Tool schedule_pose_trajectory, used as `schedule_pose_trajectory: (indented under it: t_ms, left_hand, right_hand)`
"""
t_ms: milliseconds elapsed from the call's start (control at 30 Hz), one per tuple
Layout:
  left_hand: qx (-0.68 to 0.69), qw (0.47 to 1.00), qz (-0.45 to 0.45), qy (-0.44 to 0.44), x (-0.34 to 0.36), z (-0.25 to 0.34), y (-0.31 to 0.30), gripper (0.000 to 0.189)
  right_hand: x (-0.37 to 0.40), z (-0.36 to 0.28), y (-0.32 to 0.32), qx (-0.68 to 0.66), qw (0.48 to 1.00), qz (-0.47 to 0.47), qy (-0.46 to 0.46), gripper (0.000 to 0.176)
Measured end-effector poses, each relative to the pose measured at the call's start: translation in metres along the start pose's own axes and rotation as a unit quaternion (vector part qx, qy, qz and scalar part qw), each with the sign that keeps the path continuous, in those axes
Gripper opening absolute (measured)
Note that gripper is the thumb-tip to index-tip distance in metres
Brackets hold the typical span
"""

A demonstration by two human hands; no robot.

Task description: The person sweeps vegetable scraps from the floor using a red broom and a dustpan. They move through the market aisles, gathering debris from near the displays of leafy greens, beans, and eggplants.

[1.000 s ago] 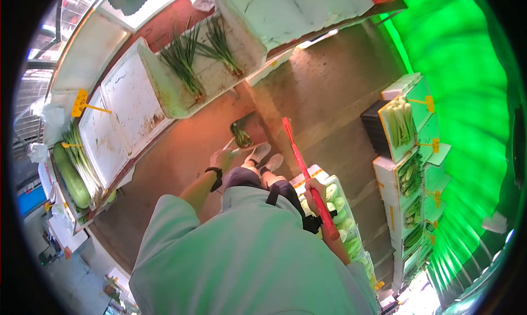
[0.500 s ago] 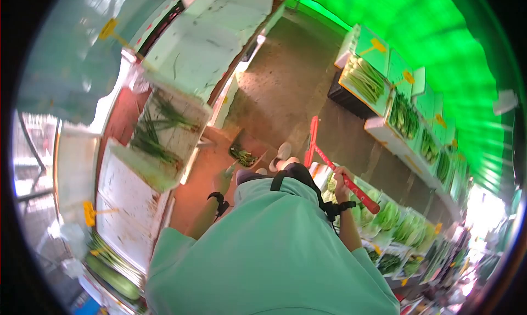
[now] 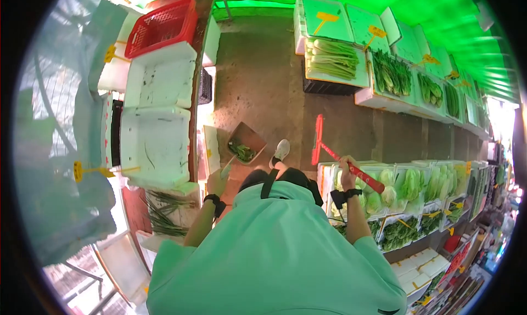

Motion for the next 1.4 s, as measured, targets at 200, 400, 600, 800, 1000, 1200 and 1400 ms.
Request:
schedule_pose_trajectory:
  t_ms: [200, 400, 600, 800, 1000, 1200, 1400]
  left_hand:
    - [0.000, 0.996, -0.086, 0.020, -0.123, 0.024, -0.013, 0.039]
    - [-0.015, 0.986, -0.160, 0.040, -0.242, 0.040, -0.002, 0.041]
    - [-0.058, 0.970, -0.202, 0.123, -0.351, 0.052, 0.052, 0.035]
    - [-0.134, 0.947, -0.221, 0.190, -0.420, 0.072, 0.106, 0.020]
    - [-0.190, 0.936, -0.192, 0.226, -0.456, 0.113, 0.142, 0.010]
    - [-0.197, 0.935, -0.173, 0.240, -0.467, 0.135, 0.158, 0.011]
    - [-0.178, 0.931, -0.174, 0.266, -0.472, 0.115, 0.169, 0.012]
  right_hand:
    - [-0.097, 0.000, 0.002, 0.139, 0.988, 0.027, -0.061, 0.014]
    - [-0.203, -0.016, 0.032, 0.138, 0.989, 0.033, -0.044, 0.008]
    - [-0.314, 0.048, 0.064, 0.044, 0.992, 0.022, 0.118, 0.009]
    - [-0.346, 0.058, 0.137, 0.016, 0.988, 0.027, 0.151, 0.015]
    - [-0.303, 0.031, 0.206, 0.194, 0.974, -0.111, -0.047, 0.020]
    - [-0.236, -0.029, 0.241, 0.139, 0.950, -0.278, -0.004, 0.025]
    - [-0.207, -0.035, 0.239, 0.070, 0.942, -0.320, 0.068, 0.022]
Point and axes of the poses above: each hand's wrist, its own x-axis away from the middle knuckle, its own y-axis out of the palm, z = x × y, the point moved 3 cm from there along -x, towards the middle knuckle, and after that the axes turned 14 degrees about y, right-handed, at the moved point
